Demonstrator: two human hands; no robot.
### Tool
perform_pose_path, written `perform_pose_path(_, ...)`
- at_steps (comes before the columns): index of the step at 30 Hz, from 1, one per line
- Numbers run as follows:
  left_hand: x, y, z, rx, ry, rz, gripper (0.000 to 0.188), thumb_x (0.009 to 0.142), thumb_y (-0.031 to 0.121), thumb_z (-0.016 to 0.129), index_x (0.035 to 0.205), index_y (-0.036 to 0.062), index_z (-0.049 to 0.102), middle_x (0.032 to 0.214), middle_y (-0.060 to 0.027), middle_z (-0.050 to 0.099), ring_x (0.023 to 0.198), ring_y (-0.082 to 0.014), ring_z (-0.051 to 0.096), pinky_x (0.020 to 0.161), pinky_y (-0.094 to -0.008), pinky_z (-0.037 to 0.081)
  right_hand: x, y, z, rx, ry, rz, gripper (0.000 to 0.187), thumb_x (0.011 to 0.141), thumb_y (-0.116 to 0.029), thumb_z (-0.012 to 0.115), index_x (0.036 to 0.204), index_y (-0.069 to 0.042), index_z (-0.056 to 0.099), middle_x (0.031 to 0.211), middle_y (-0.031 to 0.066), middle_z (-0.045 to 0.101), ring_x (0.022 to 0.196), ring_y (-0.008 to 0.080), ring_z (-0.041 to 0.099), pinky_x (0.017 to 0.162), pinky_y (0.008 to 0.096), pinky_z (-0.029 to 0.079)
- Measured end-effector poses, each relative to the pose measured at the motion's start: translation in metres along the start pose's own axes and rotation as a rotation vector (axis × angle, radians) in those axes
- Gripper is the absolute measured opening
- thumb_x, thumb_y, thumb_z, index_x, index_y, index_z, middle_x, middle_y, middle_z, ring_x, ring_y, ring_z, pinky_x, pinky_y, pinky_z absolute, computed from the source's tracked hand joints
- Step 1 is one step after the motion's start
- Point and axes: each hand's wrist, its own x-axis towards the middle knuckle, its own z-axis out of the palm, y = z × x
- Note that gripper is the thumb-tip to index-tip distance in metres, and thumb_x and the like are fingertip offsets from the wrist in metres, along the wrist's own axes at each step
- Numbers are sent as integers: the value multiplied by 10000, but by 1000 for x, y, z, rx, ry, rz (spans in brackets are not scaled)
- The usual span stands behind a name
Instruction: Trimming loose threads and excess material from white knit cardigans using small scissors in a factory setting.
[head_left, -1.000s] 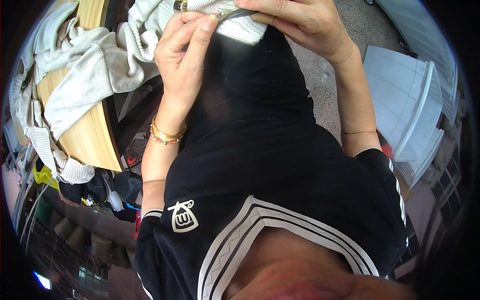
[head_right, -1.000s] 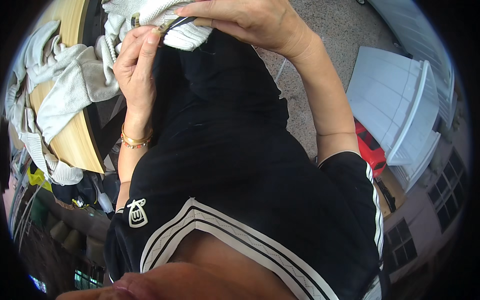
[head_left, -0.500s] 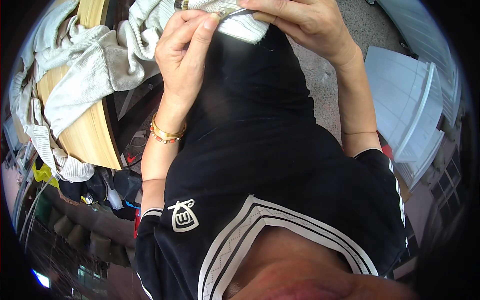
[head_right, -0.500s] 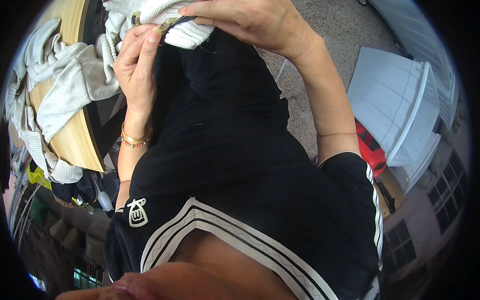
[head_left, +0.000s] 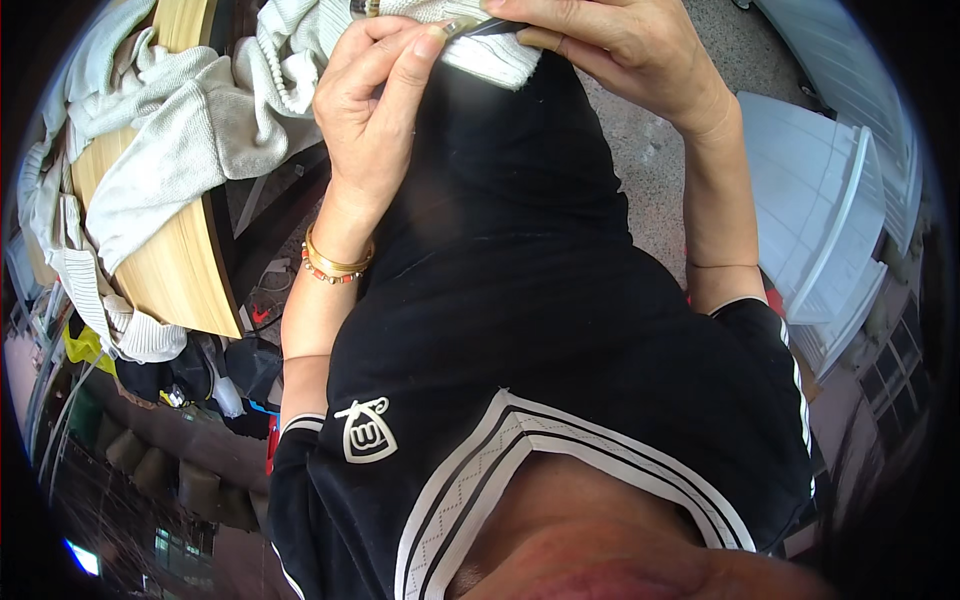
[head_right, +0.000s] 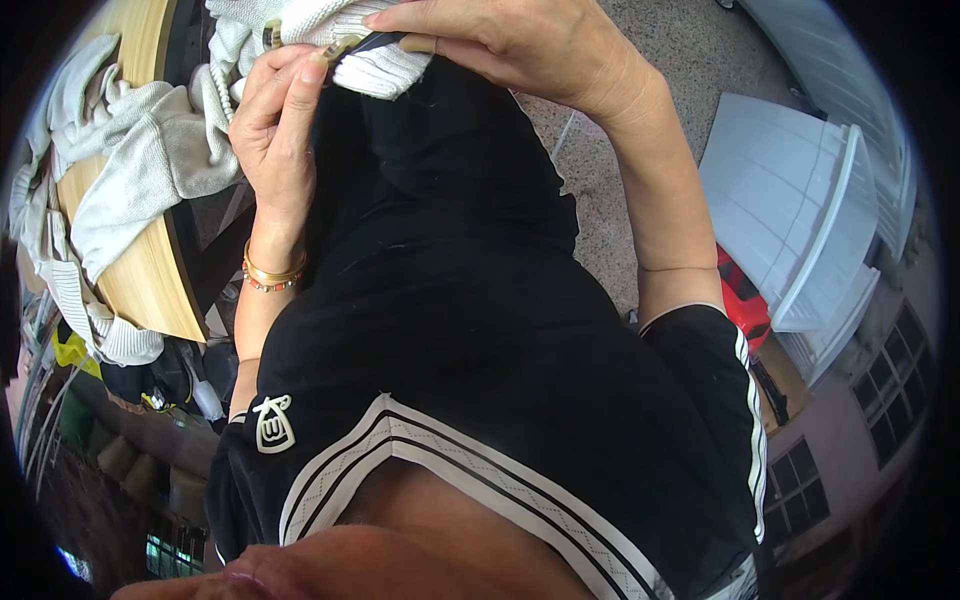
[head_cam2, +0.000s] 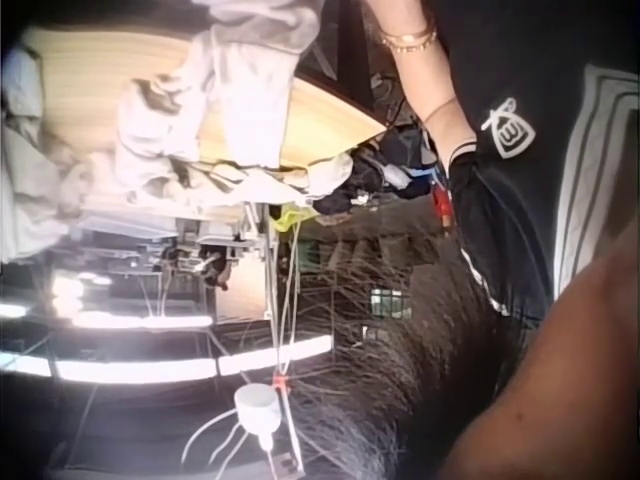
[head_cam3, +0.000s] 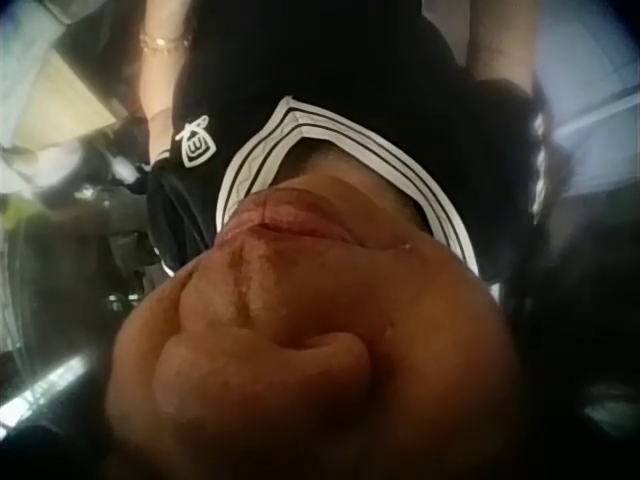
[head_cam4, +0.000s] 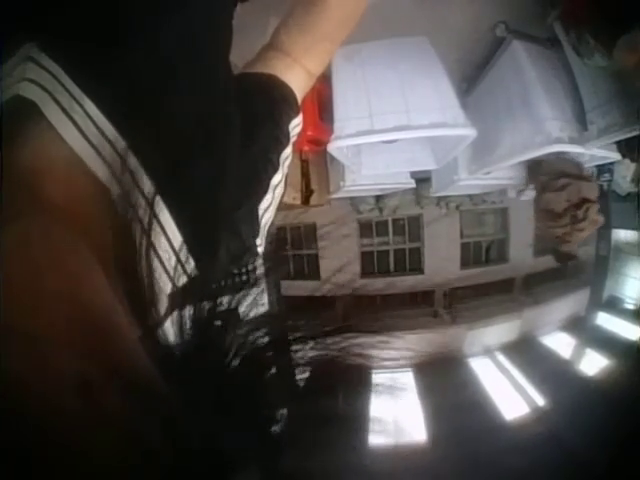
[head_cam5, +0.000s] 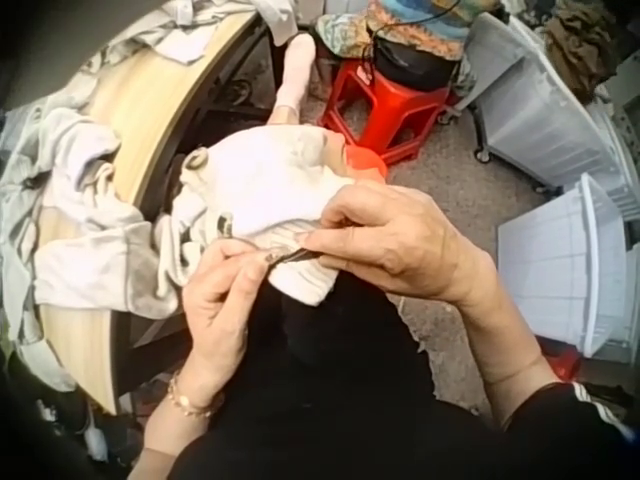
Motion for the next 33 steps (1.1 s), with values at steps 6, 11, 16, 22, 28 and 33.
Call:
perform_pose_path(6,-3,-1,-4,15,16,-3,149,942,63,708,1060,-7,766,945,-59,672,809,-98,592,720,-217,470,-1,19,27,158,341,-269,263,817,-113,762,1077,-73,739,894,46,633,770,218,636,633,331,507)
perform_pose_path(11,-2,0,-2,-5,9,-1,146,944,62,707,1057,-9,765,950,-57,671,814,-98,592,722,-217,469,-1,23,38,188,374,-245,254,816,-117,766,1063,-61,748,890,45,629,768,215,633,642,329,510)
perform_pose_path(16,-1,-1,-1,-24,9,-14,140,941,60,710,1048,-13,764,947,-57,670,815,-97,590,723,-217,468,1,-7,-1,28,49,29,249,818,-109,763,1062,-61,747,897,45,631,772,216,634,648,327,511)
perform_pose_path(22,0,-1,-1,-16,0,-9,142,936,62,716,1048,-11,765,942,-59,669,806,-97,588,718,-217,467,0,0,8,52,196,-130,256,817,-101,757,1070,-64,741,902,46,629,767,221,631,646,326,507)
perform_pose_path(28,-1,0,-2,10,9,-9,152,934,72,721,1062,7,770,934,-52,673,815,-99,597,721,-218,473,-6,20,35,69,234,-149,239,817,-81,753,1054,-56,745,918,53,634,767,226,626,642,330,500)
perform_pose_path(33,6,5,-7,23,-63,-17,158,923,69,728,1069,49,784,937,-52,691,850,-106,630,764,-226,501,-8,-3,9,227,142,58,250,846,-35,756,1095,-17,743,922,67,627,782,200,609,667,305,482)
